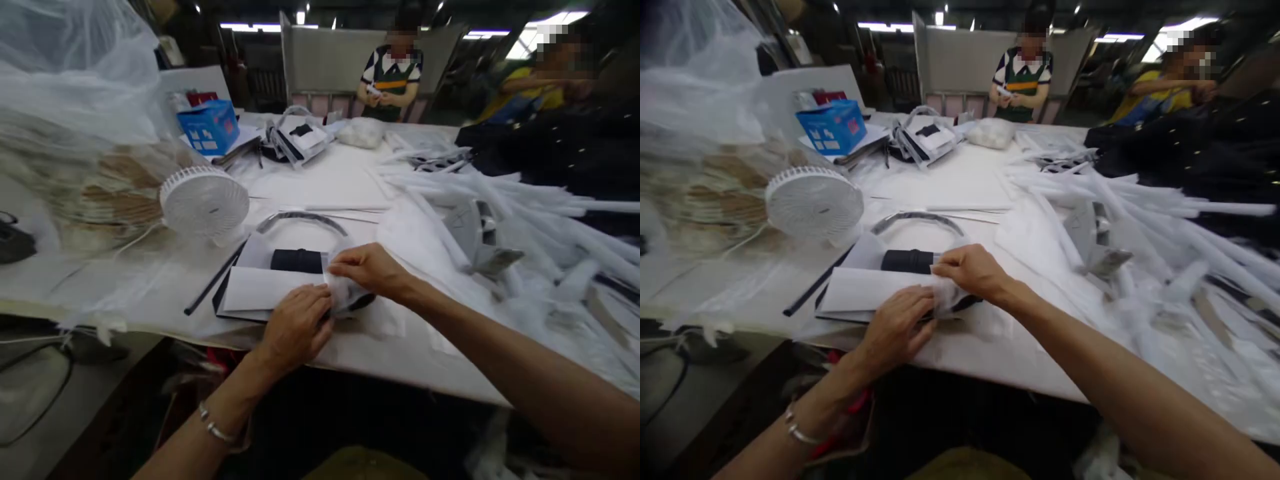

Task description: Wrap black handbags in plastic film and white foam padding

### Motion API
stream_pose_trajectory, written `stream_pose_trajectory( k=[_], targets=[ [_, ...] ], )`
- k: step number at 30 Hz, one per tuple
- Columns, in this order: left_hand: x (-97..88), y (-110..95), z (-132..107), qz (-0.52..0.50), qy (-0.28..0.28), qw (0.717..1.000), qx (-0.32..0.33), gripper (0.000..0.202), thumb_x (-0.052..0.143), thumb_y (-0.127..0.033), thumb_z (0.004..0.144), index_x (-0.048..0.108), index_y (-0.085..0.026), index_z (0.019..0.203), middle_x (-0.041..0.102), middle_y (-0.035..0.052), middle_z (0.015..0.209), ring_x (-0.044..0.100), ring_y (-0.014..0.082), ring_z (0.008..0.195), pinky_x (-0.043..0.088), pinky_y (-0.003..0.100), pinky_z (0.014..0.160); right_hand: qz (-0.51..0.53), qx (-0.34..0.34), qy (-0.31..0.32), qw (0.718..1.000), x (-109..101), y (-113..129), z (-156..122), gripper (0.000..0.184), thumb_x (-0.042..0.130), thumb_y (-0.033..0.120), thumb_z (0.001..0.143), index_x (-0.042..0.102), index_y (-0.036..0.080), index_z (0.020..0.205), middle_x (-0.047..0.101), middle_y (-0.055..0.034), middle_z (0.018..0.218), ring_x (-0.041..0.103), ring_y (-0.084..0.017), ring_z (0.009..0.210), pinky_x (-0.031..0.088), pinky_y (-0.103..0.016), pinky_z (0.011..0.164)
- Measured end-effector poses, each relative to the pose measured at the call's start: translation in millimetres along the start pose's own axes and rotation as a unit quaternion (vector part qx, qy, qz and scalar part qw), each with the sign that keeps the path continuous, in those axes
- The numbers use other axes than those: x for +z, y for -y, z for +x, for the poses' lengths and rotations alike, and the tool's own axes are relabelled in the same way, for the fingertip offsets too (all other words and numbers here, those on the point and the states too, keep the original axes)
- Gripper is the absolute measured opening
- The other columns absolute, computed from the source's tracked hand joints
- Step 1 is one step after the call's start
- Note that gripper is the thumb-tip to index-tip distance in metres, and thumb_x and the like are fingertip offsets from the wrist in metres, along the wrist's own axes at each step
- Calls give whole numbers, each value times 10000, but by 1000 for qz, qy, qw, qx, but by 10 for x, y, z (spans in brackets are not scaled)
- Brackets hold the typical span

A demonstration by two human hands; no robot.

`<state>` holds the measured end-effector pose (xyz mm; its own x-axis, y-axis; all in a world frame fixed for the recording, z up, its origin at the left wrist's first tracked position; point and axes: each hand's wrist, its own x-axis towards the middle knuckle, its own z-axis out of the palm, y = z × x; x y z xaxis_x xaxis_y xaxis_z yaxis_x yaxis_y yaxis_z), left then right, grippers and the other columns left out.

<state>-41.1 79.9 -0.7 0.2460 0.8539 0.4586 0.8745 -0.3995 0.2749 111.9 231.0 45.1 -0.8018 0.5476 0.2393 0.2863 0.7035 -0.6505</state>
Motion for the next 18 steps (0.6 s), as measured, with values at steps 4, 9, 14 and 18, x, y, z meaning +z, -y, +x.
stream_pose_trajectory(
  k=[4,9,14,18],
  targets=[
    [4,-73,101,-31,-9,999,-12,226,559,-210,884,605,-187,1104,670,72,1209,598,223,1145,438,415,1075,65,104,22,992,-39,-124,-18,175,680,298,822,727,190,692,651,31,634,567,-123,586,391,-211,521],
    [11,-90,110,-37,-6,999,-28,211,543,-213,903,604,-188,1103,651,64,1213,559,229,1185,448,390,1053,47,121,3,991,69,-183,-18,53,724,227,760,744,222,711,687,15,727,614,-145,669,442,-241,605],
    [2,-64,73,-52,4,998,-37,246,553,-211,892,600,-196,1134,667,58,1149,585,217,1114,466,389,1036,23,77,-10,997,114,-153,12,87,730,207,778,748,239,699,641,6,732,604,-145,718,454,-255,651],
    [11,-50,36,-65,-3,998,-26,354,572,-213,859,568,-190,1212,666,77,1184,590,236,1119,466,411,1044,9,64,-24,998,118,-136,2,101,721,202,797,753,231,706,636,-4,724,600,-152,731,459,-264,664]
  ],
)
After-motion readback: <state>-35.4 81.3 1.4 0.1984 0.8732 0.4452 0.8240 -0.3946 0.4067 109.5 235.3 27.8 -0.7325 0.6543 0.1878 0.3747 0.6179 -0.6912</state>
